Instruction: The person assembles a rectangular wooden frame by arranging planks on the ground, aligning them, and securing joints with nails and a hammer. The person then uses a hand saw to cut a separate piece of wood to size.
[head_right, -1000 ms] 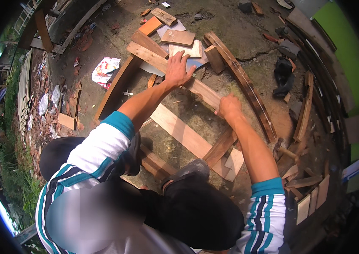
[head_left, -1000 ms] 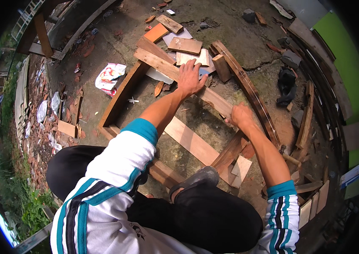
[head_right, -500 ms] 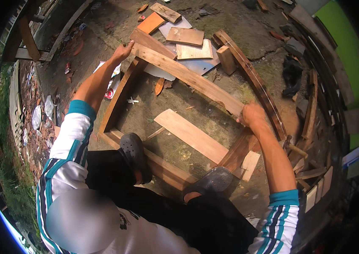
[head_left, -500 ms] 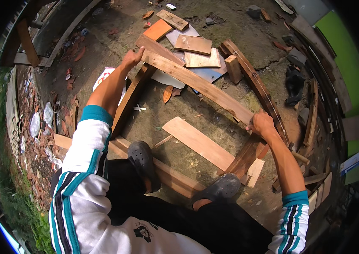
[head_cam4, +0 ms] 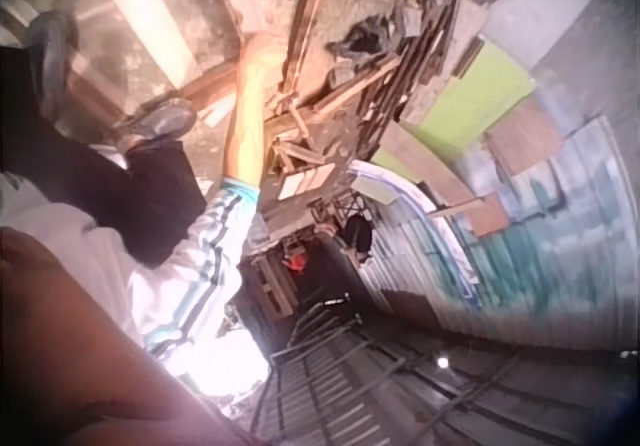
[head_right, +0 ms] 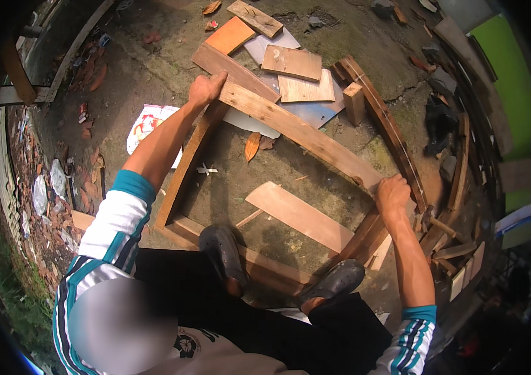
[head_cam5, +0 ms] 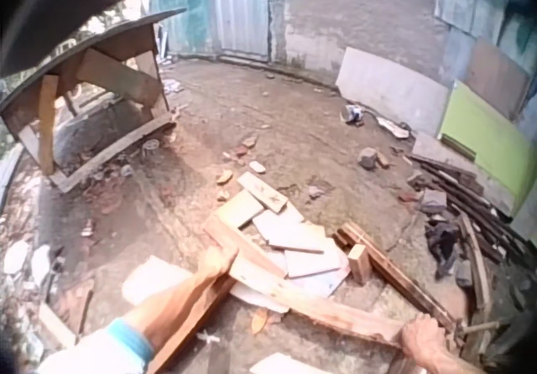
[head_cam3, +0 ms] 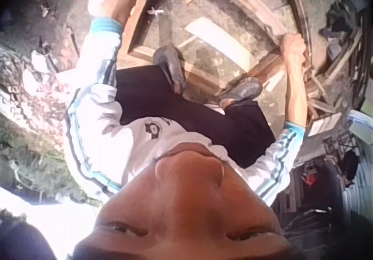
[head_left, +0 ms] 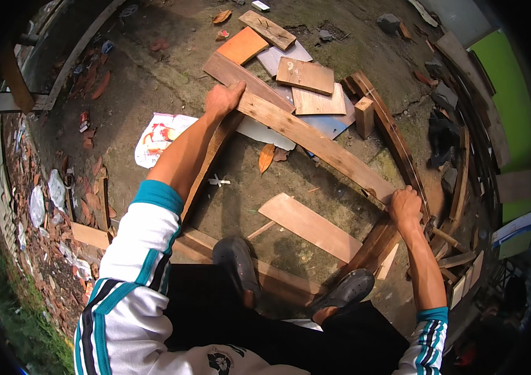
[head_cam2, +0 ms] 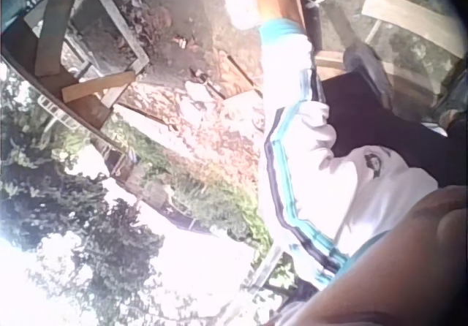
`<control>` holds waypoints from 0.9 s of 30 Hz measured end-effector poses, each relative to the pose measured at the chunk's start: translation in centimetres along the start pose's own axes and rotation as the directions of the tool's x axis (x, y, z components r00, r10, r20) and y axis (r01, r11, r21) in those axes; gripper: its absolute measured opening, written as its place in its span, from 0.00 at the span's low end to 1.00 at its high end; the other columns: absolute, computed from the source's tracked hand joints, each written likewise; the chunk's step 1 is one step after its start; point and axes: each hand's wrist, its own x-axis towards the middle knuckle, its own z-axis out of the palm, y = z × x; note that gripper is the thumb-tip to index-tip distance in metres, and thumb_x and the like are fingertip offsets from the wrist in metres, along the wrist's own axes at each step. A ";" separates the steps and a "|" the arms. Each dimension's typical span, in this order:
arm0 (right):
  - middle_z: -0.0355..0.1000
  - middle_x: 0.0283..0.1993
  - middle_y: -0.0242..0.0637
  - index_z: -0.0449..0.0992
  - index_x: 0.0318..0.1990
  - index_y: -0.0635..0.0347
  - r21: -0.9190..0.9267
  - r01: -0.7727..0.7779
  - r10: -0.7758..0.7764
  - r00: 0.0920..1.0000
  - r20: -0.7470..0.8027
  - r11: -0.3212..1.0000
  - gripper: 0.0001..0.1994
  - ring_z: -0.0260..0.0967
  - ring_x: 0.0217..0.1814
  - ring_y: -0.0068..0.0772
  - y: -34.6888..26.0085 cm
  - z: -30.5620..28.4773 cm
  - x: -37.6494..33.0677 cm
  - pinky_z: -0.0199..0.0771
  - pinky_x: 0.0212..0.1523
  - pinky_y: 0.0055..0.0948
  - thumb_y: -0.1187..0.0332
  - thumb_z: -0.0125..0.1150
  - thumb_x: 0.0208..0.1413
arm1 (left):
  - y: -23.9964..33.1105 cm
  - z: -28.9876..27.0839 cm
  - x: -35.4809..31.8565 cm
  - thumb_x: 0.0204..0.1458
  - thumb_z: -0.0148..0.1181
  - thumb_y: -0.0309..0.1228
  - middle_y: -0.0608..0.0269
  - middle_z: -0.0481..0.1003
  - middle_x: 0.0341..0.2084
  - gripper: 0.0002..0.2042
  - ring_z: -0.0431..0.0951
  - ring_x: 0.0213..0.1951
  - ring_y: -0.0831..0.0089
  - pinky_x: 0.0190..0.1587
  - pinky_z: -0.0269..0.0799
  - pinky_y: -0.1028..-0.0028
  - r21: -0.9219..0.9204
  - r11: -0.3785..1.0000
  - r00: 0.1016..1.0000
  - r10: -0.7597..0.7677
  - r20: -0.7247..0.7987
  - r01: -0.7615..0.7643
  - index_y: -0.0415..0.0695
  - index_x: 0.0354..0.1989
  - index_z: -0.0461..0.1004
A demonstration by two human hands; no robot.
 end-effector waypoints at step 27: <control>0.74 0.45 0.32 0.74 0.49 0.54 0.124 -0.207 -0.209 0.978 -0.011 -0.971 0.08 0.69 0.47 0.31 -42.7 -8.5 16.1 0.70 0.51 0.42 0.73 0.57 0.64 | 0.9 -1.1 -1.9 0.57 0.47 0.52 0.32 0.79 0.41 0.27 0.78 0.48 0.37 0.55 0.71 0.49 0.081 0.979 0.977 0.196 -0.082 -0.190 0.40 0.49 0.77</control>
